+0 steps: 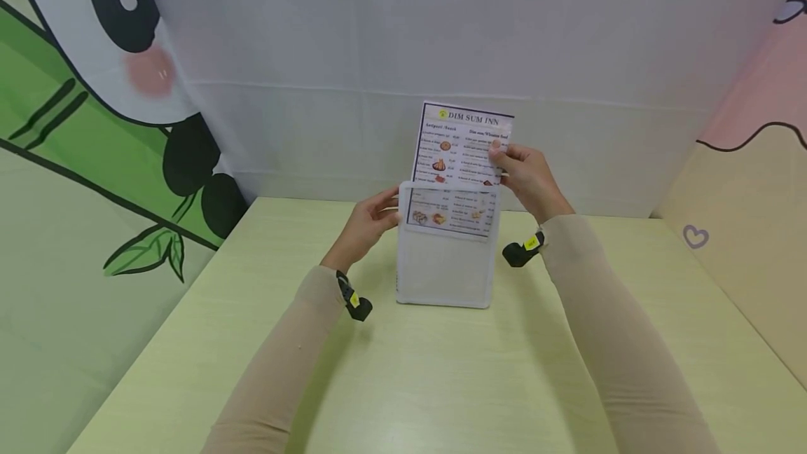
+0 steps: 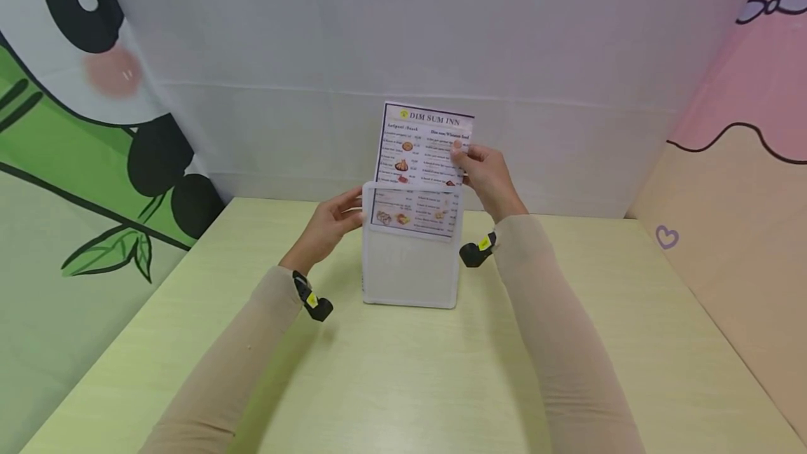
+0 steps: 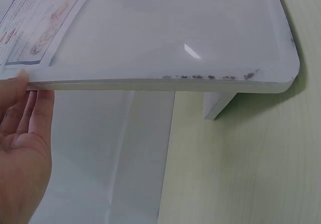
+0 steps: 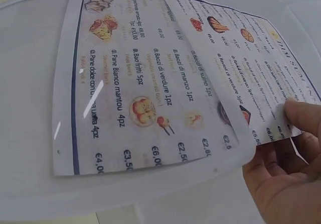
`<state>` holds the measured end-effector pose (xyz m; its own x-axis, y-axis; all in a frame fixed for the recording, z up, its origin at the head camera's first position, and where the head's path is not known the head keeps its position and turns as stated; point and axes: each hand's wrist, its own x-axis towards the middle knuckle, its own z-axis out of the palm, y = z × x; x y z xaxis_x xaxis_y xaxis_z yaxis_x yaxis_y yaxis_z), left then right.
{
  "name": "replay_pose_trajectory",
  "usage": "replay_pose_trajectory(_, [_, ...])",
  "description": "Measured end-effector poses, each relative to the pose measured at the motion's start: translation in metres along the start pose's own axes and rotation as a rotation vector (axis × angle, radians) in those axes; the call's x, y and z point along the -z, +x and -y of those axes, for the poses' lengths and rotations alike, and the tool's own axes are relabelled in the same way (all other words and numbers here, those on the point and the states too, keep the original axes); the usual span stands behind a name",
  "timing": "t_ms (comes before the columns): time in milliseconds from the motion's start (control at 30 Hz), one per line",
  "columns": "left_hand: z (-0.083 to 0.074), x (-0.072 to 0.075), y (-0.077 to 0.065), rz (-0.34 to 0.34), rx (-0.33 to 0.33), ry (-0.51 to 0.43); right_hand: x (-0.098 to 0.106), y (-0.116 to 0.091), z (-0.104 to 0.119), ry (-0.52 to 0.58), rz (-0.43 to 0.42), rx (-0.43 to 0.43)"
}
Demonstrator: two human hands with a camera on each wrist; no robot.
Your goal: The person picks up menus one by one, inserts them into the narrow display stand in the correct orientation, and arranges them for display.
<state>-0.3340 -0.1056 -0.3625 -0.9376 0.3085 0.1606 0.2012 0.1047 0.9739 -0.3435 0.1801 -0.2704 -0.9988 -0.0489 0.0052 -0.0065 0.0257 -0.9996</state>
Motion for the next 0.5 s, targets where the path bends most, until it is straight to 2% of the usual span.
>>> replay_pose_trajectory(500, [0.0008, 0.0007, 0.0004, -0.001, 0.008, 0.013, -0.0015, -0.0026, -0.0057, -0.008, 0.016, 0.010])
